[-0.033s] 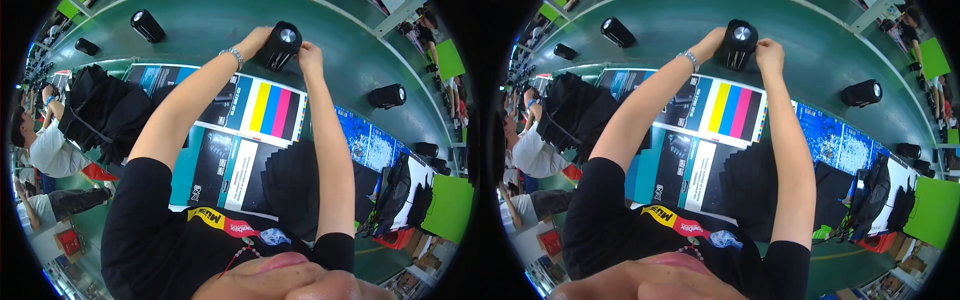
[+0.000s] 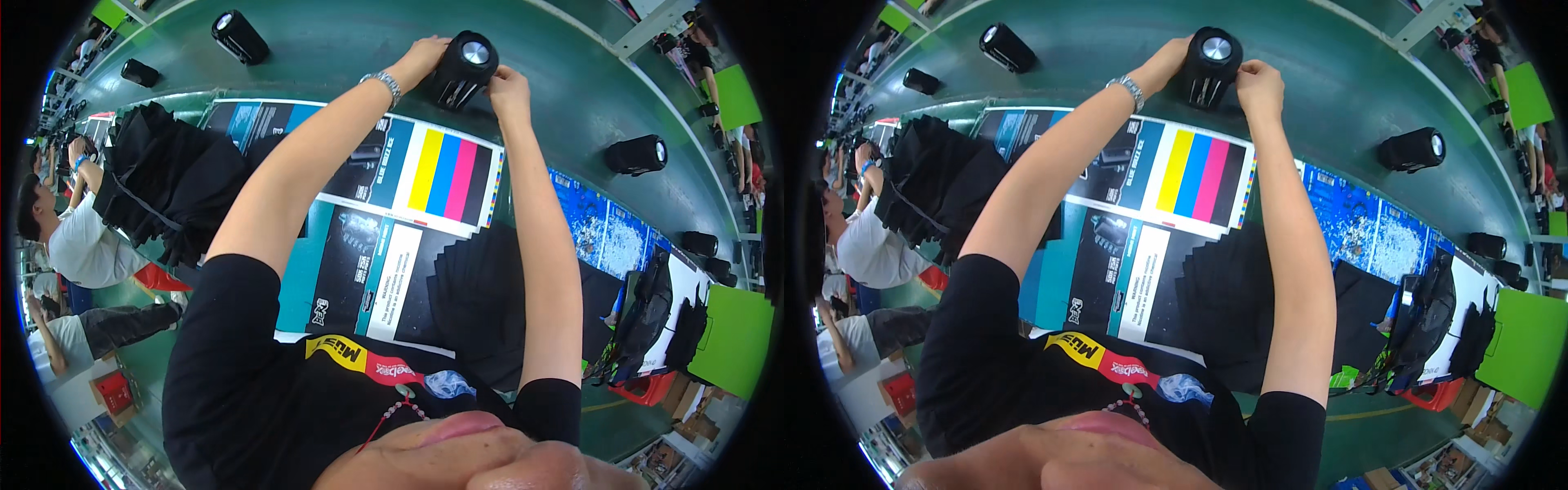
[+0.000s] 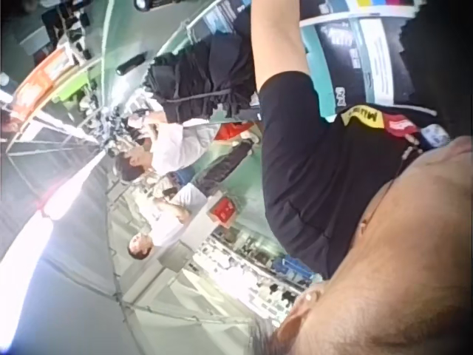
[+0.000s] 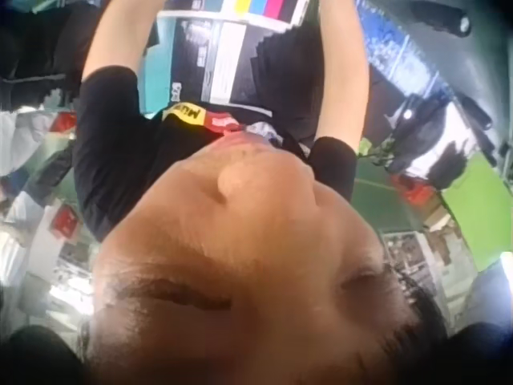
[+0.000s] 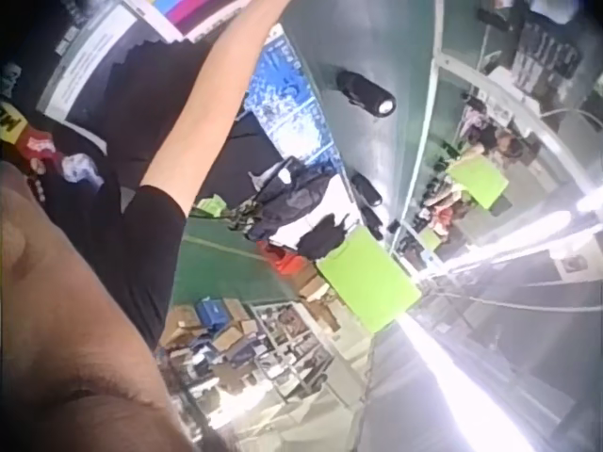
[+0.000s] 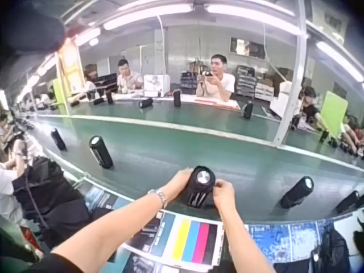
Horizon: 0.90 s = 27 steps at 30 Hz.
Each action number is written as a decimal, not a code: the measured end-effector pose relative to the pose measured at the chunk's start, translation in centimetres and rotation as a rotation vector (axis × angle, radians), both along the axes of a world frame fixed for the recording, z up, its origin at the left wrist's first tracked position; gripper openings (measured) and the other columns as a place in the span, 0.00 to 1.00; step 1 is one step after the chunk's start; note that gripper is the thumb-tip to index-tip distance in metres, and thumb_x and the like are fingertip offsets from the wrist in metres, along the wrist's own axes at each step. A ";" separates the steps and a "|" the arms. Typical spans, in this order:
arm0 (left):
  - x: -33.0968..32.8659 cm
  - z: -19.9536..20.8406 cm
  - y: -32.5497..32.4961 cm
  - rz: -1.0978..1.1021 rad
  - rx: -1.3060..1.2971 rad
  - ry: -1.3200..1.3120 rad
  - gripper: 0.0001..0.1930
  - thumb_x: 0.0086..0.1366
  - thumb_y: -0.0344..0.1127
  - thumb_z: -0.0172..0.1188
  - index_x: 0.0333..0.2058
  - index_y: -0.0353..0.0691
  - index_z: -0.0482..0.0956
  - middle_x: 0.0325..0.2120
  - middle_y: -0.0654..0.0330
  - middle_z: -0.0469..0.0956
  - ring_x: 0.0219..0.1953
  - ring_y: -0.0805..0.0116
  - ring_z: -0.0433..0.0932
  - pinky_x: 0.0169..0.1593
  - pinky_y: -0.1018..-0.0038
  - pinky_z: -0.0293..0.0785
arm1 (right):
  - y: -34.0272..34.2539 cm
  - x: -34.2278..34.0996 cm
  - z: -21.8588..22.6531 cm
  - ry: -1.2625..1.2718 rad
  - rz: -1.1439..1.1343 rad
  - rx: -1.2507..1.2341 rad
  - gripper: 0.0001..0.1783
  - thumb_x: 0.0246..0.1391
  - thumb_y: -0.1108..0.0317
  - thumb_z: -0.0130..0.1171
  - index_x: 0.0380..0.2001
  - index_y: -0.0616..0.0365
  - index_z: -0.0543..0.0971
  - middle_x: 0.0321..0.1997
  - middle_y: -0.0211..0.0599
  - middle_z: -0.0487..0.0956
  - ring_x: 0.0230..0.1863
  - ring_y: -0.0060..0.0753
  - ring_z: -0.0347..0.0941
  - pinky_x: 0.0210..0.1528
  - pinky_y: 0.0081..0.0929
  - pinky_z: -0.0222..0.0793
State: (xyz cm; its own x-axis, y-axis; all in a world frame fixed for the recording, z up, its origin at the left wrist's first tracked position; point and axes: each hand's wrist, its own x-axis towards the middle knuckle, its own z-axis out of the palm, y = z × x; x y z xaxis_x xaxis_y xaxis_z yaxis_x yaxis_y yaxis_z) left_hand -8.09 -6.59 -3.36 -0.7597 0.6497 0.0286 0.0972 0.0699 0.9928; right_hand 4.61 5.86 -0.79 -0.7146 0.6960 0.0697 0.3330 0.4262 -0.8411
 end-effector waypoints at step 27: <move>4.8 8.1 -1.7 -0.273 1.012 -0.825 0.38 0.65 0.62 0.29 0.43 0.28 0.73 0.38 0.44 0.77 0.43 0.53 0.76 0.52 0.60 0.72 | -4.1 6.3 6.2 0.392 0.511 -0.942 0.33 0.61 0.46 0.48 0.54 0.67 0.66 0.50 0.43 0.72 0.51 0.33 0.69 0.53 0.46 0.70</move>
